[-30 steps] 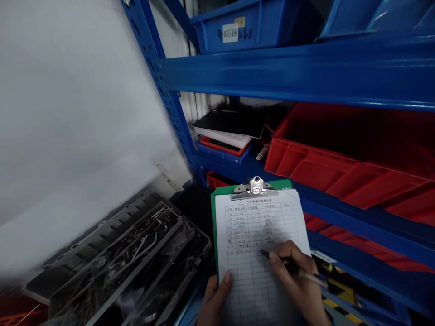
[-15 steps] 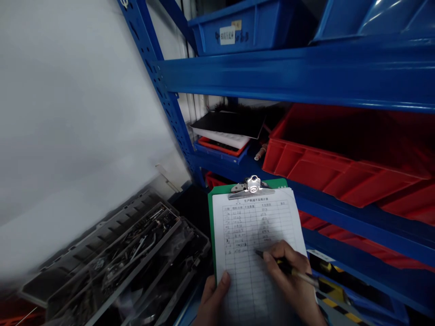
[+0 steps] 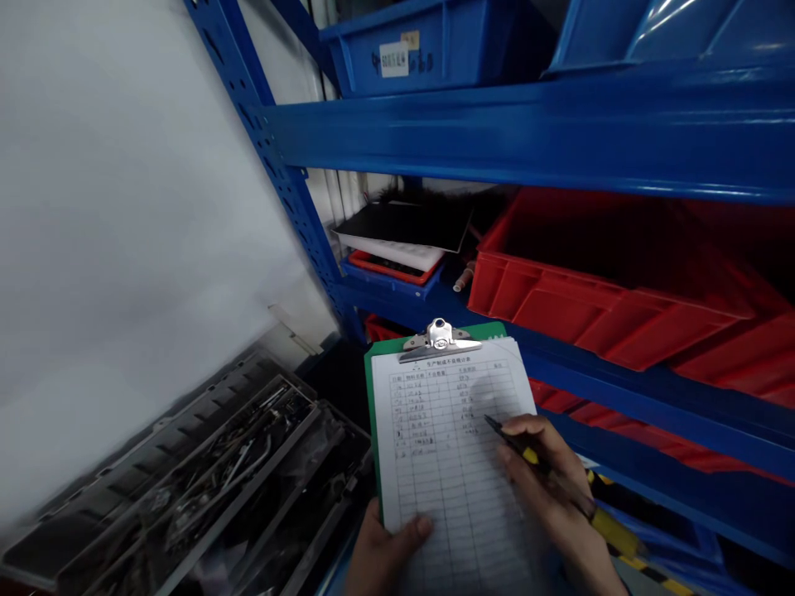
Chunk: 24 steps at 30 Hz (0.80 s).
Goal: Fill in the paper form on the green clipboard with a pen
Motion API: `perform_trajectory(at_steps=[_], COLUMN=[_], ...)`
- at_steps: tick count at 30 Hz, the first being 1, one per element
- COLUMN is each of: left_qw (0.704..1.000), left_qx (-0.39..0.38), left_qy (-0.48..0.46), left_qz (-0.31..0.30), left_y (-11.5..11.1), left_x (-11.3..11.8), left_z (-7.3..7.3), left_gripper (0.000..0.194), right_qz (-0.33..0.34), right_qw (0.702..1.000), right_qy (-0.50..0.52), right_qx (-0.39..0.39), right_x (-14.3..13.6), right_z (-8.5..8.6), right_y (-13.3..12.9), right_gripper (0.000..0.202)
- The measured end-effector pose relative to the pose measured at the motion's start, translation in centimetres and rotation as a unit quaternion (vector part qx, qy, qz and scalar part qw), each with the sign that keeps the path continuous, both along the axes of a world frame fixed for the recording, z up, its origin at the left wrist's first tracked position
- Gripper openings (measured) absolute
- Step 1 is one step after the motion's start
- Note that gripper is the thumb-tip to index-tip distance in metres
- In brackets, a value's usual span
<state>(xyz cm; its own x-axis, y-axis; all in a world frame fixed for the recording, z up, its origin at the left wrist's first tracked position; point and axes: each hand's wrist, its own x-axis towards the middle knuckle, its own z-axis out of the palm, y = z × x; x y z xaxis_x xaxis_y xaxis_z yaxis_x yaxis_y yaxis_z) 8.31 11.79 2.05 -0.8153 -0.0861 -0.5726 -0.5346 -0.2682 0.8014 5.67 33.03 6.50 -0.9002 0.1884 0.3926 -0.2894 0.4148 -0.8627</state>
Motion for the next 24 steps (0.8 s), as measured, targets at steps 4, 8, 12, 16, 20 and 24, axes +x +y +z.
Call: perform_trajectory(at_steps=[4, 8, 12, 16, 20, 24], left_qw=[1.0, 1.0, 0.999, 0.999, 0.999, 1.0], left_qx=[0.018, 0.011, 0.04, 0.044, 0.036, 0.001], left_qy=[0.004, 0.003, 0.009, 0.001, 0.007, 0.009], left_qz=[-0.01, -0.018, -0.021, -0.017, -0.025, -0.03], left_y=[0.1, -0.1, -0.1, -0.1, -0.4, -0.5], left_x=[0.2, 0.4, 0.5, 0.7, 0.7, 0.6], left_z=[0.5, 0.9, 1.1, 0.9, 0.5, 0.4], left_gripper=[0.07, 0.065, 0.063, 0.062, 0.061, 0.064], right_qz=[-0.011, -0.016, -0.004, -0.005, -0.007, -0.005], right_qw=[0.999, 0.997, 0.996, 0.996, 0.996, 0.996], right_qy=[0.027, 0.05, 0.05, 0.047, 0.038, 0.034], right_qx=[0.037, 0.063, 0.069, 0.072, 0.076, 0.079], right_x=[0.2, 0.4, 0.4, 0.5, 0.7, 0.7], right_z=[-0.2, -0.4, -1.0, -1.4, -1.3, -1.3], right_y=[-0.6, -1.2, -1.2, -1.1, -1.0, -1.0], right_gripper=[0.011, 0.025, 0.021, 0.022, 0.019, 0.021])
